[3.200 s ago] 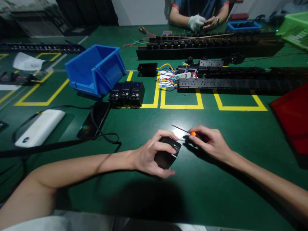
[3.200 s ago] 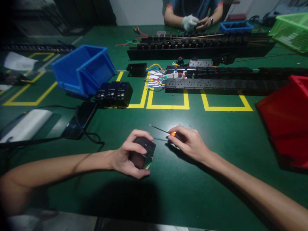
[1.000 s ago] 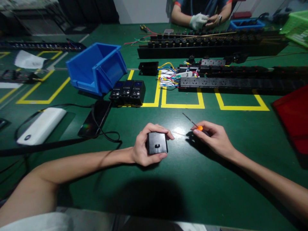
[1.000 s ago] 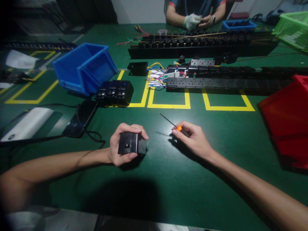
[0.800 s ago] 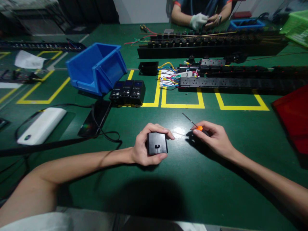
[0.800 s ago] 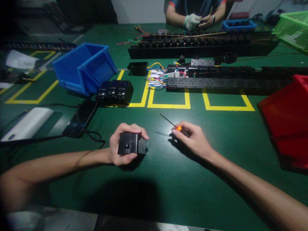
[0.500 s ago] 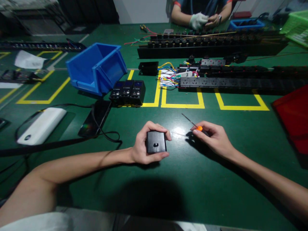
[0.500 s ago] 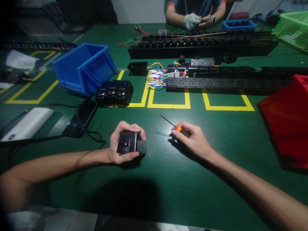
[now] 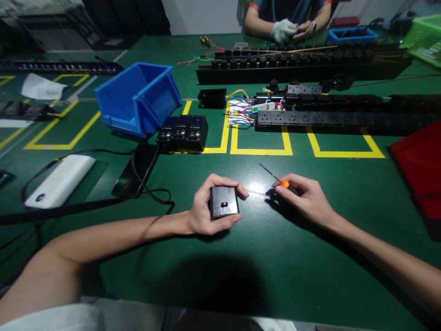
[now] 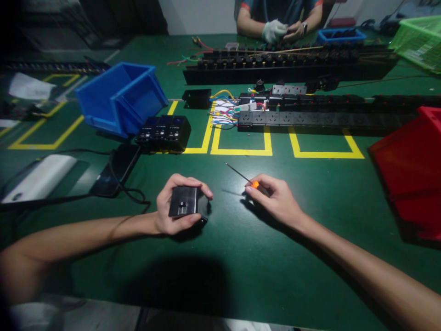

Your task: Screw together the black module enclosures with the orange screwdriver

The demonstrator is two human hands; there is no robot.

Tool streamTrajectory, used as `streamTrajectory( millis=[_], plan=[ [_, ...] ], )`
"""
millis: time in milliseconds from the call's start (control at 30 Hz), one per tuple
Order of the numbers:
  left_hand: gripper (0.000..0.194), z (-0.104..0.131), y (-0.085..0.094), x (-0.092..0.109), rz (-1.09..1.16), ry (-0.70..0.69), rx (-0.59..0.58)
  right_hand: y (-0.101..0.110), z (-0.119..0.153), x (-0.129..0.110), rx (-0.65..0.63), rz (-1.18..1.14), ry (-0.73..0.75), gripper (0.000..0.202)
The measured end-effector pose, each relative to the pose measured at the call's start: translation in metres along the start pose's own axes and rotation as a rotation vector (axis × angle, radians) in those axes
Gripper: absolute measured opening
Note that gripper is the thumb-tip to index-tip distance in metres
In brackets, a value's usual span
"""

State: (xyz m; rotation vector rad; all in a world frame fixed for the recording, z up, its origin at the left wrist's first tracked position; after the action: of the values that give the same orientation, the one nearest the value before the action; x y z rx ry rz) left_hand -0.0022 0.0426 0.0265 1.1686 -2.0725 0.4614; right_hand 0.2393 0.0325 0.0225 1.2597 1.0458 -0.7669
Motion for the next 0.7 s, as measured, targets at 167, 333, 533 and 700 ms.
streamTrajectory(
  millis=[167,333,533,700],
  plan=[
    [0.064,0.001,-0.001,-0.003,0.031,0.001,-0.04,-0.001,0.0,0.002,-0.008,-0.016,-0.016,0.024],
    [0.055,0.007,0.004,-0.014,0.104,0.222,0.048,0.0,0.0,0.001,-0.009,-0.008,-0.029,0.024],
    [0.053,0.011,0.003,-0.014,0.161,0.31,0.075,0.0,0.0,-0.001,0.001,0.005,-0.02,0.024],
    [0.051,0.01,0.001,-0.014,0.177,0.304,0.049,0.0,-0.001,-0.001,0.001,0.017,-0.012,0.025]
  ],
)
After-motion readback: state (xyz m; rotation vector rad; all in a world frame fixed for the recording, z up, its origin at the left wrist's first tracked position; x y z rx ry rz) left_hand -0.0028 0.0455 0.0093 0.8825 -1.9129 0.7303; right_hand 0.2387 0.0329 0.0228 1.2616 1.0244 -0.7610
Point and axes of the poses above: each hand's wrist, its own z-axis away from the middle knuckle, its own y-axis out of the back of the hand, x = y × z, the point moved 3 cm from there along -z, towards the middle knuckle, and after that the axes turned 2 degrees about -y, right-handed, at the moved point
